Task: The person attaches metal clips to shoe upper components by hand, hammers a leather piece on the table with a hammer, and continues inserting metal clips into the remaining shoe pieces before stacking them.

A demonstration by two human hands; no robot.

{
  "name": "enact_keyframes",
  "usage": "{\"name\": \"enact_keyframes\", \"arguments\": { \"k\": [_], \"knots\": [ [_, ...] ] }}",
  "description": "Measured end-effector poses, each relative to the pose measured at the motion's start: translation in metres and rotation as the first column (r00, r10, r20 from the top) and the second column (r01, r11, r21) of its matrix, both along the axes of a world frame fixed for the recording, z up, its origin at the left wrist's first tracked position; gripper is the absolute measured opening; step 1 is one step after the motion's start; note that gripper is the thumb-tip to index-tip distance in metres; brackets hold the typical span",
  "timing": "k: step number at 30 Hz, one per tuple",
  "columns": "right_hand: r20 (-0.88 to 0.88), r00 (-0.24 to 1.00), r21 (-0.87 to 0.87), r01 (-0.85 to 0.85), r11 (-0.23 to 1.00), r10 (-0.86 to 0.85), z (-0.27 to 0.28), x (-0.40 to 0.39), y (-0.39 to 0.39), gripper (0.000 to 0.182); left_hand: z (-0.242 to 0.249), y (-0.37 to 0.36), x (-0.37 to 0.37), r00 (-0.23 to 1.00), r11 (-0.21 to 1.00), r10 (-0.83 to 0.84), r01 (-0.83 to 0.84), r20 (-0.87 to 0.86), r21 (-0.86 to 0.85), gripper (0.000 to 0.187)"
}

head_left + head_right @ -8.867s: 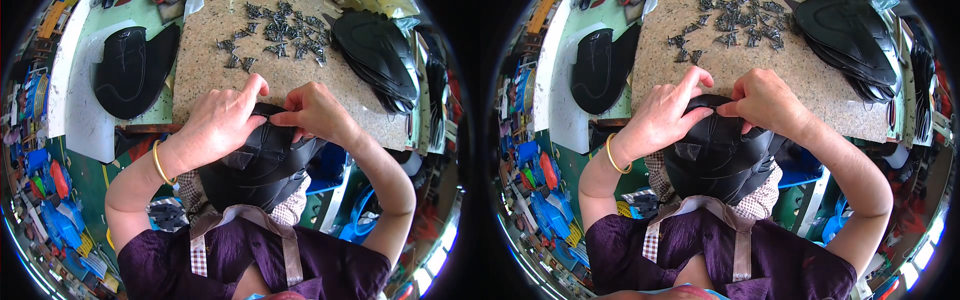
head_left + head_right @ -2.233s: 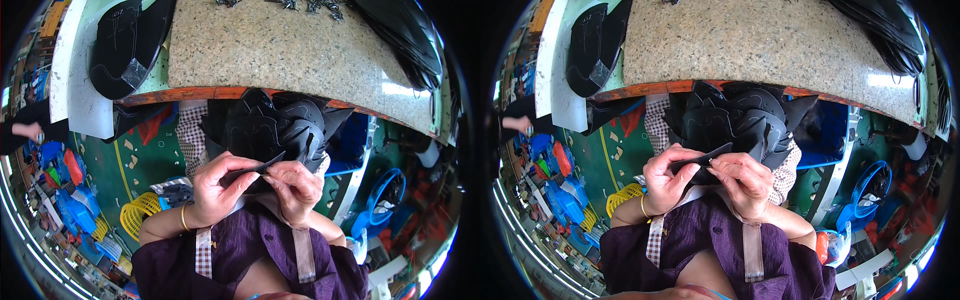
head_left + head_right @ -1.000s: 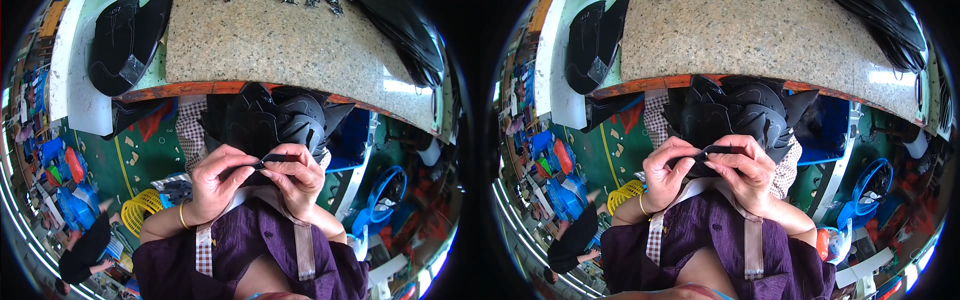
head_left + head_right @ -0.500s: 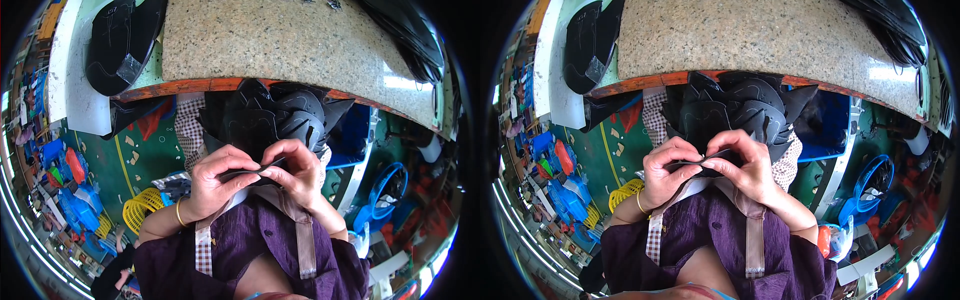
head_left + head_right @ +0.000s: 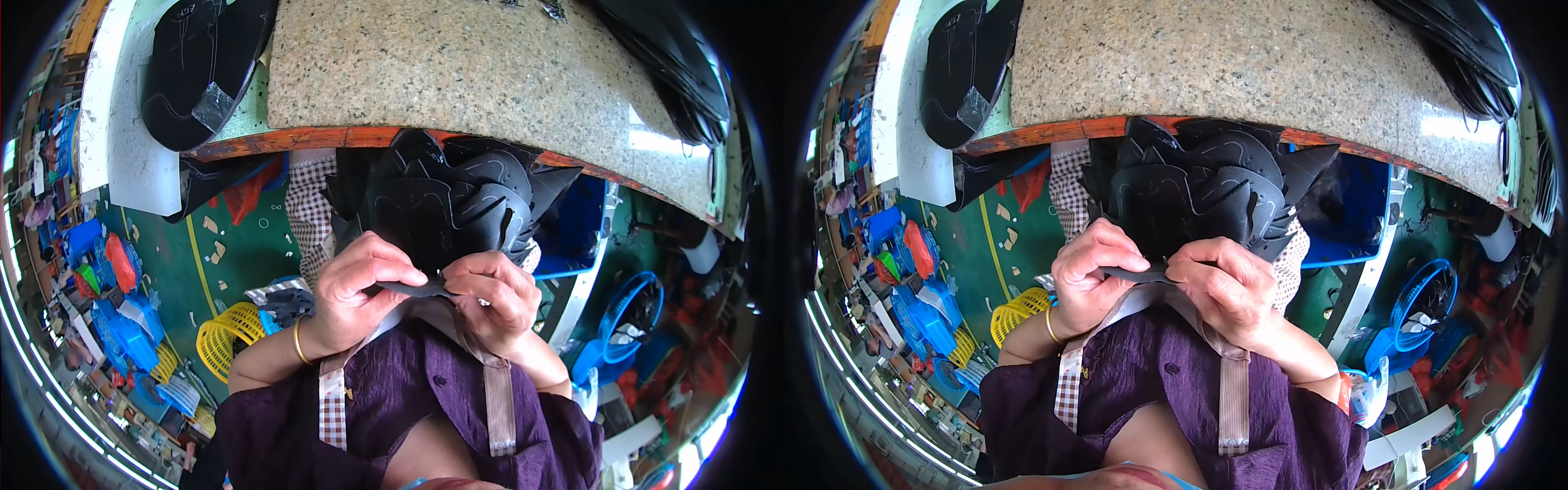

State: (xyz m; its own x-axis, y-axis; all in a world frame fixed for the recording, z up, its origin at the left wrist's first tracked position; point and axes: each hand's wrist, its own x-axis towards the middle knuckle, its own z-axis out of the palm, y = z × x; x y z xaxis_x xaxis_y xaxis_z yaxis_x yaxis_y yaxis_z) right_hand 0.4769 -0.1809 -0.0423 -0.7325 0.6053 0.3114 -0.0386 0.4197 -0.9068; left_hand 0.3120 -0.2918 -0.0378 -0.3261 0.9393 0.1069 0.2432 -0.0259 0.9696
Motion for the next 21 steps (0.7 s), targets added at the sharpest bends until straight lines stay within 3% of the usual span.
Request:
{"name": "enact_keyframes", "arguments": {
  "k": [3,7,10,13,14,17,18,21],
  "knots": [
    [-0.033,0.999,0.037,0.026,0.999,-0.024,0.002,-0.001,-0.002,0.024,0.002,0.001,0.004,0.990,0.992,0.124,-0.126,-0.062,-0.028,0.028],
    [-0.043,0.998,0.006,0.039,0.999,-0.039,0.002,-0.003,-0.006,0.024,0.005,-0.001,0.002,0.986,0.995,0.097,-0.100,-0.137,-0.018,0.027],
    [-0.043,0.997,0.004,0.062,0.998,-0.061,0.000,-0.002,-0.009,0.024,0.000,0.000,0.002,0.992,0.998,0.054,-0.056,-0.115,-0.014,0.024],
    [-0.019,0.997,-0.023,0.071,0.997,-0.071,0.002,-0.001,-0.008,0.023,0.002,0.007,-0.008,0.992,0.994,-0.103,0.100,-0.071,-0.046,0.021],
    [-0.035,0.997,-0.030,0.061,0.998,-0.062,0.002,-0.001,-0.008,0.023,-0.001,0.009,-0.014,0.979,0.978,-0.199,0.201,0.039,-0.052,0.019],
    [-0.072,0.996,-0.039,0.049,0.998,-0.051,0.001,-0.001,-0.008,0.022,0.001,0.013,-0.019,0.966,0.965,-0.249,0.253,0.063,-0.073,0.019],
    [-0.073,0.995,-0.032,0.061,0.998,-0.063,0.001,-0.001,-0.007,0.022,0.004,0.017,-0.018,0.979,0.976,-0.204,0.203,0.001,-0.083,0.019],
    [-0.062,0.994,-0.058,0.084,0.995,-0.088,0.000,-0.001,-0.006,0.021,0.002,0.016,-0.017,0.985,0.975,-0.173,0.175,0.028,-0.138,0.019]
  ]
}}
